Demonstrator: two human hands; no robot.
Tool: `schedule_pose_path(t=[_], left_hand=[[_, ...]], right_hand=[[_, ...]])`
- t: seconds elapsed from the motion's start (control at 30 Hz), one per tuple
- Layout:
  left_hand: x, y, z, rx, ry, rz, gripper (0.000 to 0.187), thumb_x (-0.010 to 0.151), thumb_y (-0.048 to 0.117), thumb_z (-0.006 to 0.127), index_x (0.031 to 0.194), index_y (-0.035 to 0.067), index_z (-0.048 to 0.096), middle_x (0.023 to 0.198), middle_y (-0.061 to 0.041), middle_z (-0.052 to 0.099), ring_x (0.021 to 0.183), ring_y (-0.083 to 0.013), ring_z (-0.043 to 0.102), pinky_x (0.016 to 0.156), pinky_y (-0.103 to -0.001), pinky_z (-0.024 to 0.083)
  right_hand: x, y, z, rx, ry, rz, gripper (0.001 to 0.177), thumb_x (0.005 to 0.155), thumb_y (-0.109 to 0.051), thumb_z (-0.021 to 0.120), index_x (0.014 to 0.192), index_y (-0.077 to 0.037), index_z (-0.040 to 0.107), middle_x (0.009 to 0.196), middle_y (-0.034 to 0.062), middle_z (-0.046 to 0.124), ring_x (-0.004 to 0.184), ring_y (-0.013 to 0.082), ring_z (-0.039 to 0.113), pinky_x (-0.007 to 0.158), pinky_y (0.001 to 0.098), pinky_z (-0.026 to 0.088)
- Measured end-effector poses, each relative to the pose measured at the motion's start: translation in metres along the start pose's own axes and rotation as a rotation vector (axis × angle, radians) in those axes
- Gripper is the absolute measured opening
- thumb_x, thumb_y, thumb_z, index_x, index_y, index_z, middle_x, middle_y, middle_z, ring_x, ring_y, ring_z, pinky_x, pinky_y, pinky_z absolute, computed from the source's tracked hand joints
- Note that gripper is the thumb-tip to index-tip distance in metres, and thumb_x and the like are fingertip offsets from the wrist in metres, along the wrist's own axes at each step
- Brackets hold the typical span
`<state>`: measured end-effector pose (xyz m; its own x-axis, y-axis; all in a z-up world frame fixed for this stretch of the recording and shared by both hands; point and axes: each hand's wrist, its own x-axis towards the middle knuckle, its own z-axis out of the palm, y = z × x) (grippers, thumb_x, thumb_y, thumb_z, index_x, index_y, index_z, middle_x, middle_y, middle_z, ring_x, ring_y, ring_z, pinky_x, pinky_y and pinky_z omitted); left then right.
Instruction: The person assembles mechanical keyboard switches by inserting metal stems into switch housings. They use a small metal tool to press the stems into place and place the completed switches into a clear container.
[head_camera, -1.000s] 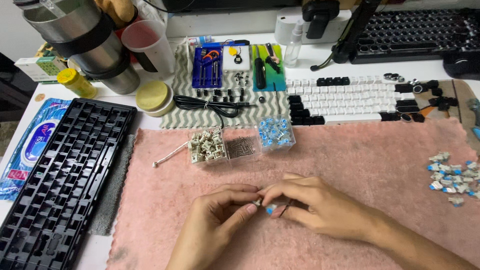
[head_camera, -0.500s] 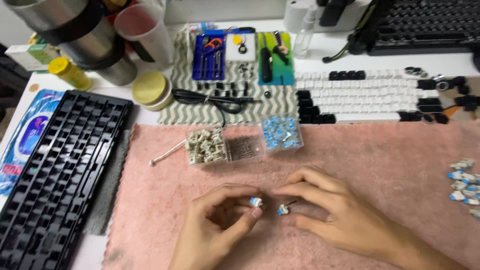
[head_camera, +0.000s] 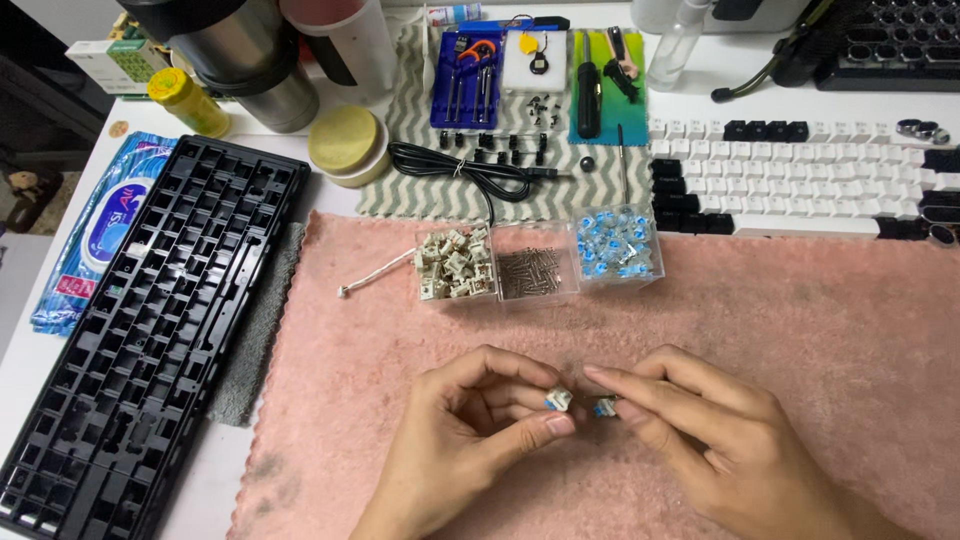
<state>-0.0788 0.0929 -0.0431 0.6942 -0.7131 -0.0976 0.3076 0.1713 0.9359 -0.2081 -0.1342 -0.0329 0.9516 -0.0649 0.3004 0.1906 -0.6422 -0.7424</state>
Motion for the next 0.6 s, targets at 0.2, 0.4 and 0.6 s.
schedule_pose_path(t=[0.2,0.4,0.6], left_hand=[[0.001,-0.001,0.001,-0.011,-0.046,0.124,0.020,0.093,-0.005,0.091,0.111,-0.002,0.084,0.128,-0.023,0.082,0.109,-0.0235,0.086,0.105,-0.032,0.074],[-0.002,-0.007,-0.002,-0.020,0.020,0.047,0.033,0.090,-0.005,0.092,0.121,-0.008,0.082,0.125,-0.022,0.088,0.103,-0.0246,0.090,0.096,-0.032,0.076],[0.000,0.004,0.000,0.217,-0.041,0.205,0.029,0.089,0.010,0.096,0.115,0.004,0.087,0.122,-0.016,0.088,0.099,-0.0163,0.084,0.094,-0.026,0.071]], right_hand=[[0.000,0.000,0.000,-0.002,0.054,-0.062,0.036,0.098,-0.010,0.081,0.133,-0.014,0.086,0.100,-0.0017,0.082,0.081,0.0048,0.081,0.072,0.0150,0.064],[0.002,-0.012,0.000,-0.070,0.121,-0.051,0.030,0.095,-0.015,0.086,0.124,-0.019,0.089,0.086,-0.0059,0.075,0.061,0.0025,0.063,0.056,0.0178,0.049],[-0.002,-0.013,0.000,-0.068,0.110,-0.034,0.027,0.095,-0.017,0.085,0.122,-0.015,0.089,0.082,-0.0025,0.070,0.057,0.0038,0.058,0.052,0.0190,0.044]])
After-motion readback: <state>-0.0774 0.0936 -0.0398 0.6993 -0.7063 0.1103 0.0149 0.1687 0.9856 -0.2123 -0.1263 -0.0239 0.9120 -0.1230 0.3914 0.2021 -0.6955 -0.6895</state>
